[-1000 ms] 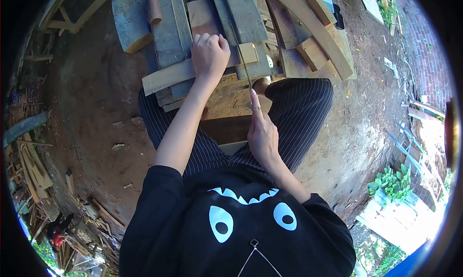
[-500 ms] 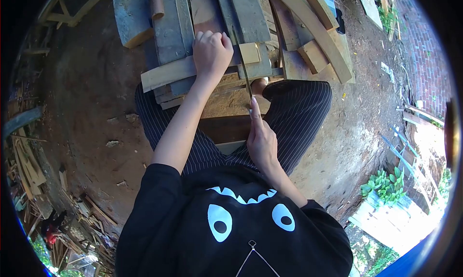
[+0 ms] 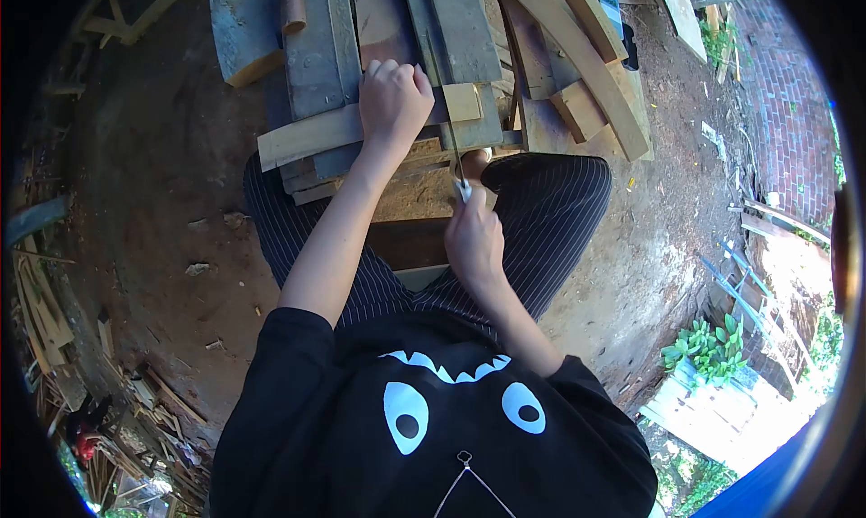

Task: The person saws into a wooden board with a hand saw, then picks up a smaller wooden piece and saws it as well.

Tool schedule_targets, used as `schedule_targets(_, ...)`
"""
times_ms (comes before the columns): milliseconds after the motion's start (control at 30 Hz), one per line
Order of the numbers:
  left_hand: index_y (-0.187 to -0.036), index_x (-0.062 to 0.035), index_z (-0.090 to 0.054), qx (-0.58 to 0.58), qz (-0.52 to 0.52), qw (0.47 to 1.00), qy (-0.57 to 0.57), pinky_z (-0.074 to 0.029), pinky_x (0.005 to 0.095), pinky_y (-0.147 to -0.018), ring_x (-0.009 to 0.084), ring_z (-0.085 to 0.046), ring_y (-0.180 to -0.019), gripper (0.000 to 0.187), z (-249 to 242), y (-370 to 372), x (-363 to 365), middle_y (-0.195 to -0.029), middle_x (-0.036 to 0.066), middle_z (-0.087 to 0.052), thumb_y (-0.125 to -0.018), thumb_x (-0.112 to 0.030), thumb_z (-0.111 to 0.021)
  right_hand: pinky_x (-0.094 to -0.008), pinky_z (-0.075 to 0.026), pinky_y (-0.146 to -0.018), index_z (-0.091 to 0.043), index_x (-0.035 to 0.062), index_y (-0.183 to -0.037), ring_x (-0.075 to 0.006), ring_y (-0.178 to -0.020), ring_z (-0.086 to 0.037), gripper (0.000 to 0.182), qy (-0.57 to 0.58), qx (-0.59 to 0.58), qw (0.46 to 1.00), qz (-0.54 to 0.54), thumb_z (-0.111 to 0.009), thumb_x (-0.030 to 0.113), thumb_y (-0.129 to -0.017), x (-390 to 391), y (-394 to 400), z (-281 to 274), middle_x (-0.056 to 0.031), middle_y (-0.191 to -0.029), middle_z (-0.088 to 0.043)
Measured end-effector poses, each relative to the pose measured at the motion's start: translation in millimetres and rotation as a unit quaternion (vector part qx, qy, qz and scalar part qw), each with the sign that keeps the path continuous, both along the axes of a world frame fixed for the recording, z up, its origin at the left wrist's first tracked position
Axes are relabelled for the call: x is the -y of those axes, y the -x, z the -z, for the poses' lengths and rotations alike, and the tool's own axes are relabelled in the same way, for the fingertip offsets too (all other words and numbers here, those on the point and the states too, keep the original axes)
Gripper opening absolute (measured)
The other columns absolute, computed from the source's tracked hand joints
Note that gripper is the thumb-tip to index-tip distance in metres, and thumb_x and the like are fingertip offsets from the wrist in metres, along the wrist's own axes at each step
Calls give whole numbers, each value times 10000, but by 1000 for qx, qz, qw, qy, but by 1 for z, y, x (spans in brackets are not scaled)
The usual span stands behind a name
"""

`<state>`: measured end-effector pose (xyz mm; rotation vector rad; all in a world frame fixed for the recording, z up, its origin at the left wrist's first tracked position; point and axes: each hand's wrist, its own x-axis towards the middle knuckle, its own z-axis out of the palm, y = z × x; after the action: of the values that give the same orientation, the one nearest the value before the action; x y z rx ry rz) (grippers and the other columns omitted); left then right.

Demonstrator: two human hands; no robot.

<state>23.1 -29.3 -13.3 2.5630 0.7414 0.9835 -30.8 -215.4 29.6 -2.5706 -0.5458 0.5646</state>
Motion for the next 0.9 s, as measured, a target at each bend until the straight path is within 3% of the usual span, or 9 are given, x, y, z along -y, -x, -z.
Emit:
schedule_targets(133, -588, -13, -612, -67, -15, 997, 19, -473, 391, -674, 296, -565, -706, 247, -4, 0, 2, -659, 135, -598, -794, -141, -565, -508, -498, -524, -421, -12, -864, -433, -625, -618, 180, 9, 40, 999, 2, -481, 152, -905, -26, -16, 6, -267, -634, -591)
schedule_targets(333, -574, -7, -586, -26, -5, 1000, 1, -474, 408, -636, 337, -561, -651, 230, -3, -1, 0, -626, 163, -580, -779, -111, -587, -523, -486, -571, -502, -8, -947, -454, -649, -595, 122, -22, -34, 999, 24, -459, 85, -881, 22, 13, 3, -275, -676, -589)
schedule_targets(433, -580, -8, -592, -9, 21, 1000, -15, -477, 409, -630, 339, -563, -643, 225, 3, -2, -3, -628, 167, -583, -778, -115, -589, -520, -505, -585, -451, -22, -854, -441, -673, -617, 149, -45, 7, 999, -9, -489, 121, -870, -3, -11, 14, -274, -679, -598)
schedule_targets(533, -580, -7, -594, -21, 3, 1000, -15, -479, 417, -619, 336, -565, -631, 226, 4, -1, 1, -626, 166, -584, -779, -115, -583, -523, -504, -588, -467, -17, -866, -443, -676, -615, 110, 8, 17, 1000, 13, -497, 89, -851, -29, -22, 12, -275, -681, -598)
schedule_targets(633, -573, -4, -593, -21, -7, 1000, -7, -481, 414, -621, 337, -563, -630, 241, 2, 0, 1, -624, 162, -584, -786, -114, -570, -527, -485, -571, -544, -17, -931, -443, -655, -592, 128, -56, 16, 998, 27, -468, 71, -878, 1, 1, 7, -268, -675, -587)
schedule_targets(767, -588, 5, -605, -27, 2, 1000, -5, -486, 407, -633, 333, -566, -642, 242, 1, -1, -2, -626, 165, -585, -796, -110, -559, -516, -488, -573, -537, -27, -891, -441, -641, -590, 124, -112, 5, 993, 33, -472, 78, -882, 2, -1, 10, -265, -655, -579)
schedule_targets(800, -591, 6, -607, -29, 9, 1000, -4, -486, 406, -635, 331, -568, -647, 242, 1, -1, -2, -628, 167, -586, -797, -112, -559, -530, -491, -554, -480, -15, -864, -454, -637, -600, 112, -84, 21, 996, -4, -462, 94, -876, -11, -14, 11, -280, -645, -584)
schedule_targets(900, -592, 7, -606, -30, -2, 1000, 5, -485, 407, -639, 329, -570, -654, 241, 1, 0, 2, -629, 169, -585, -797, -111, -561, -530, -492, -561, -483, -15, -871, -455, -638, -600, 124, -29, 33, 999, 7, -453, 103, -885, -26, -23, 18, -282, -653, -588)
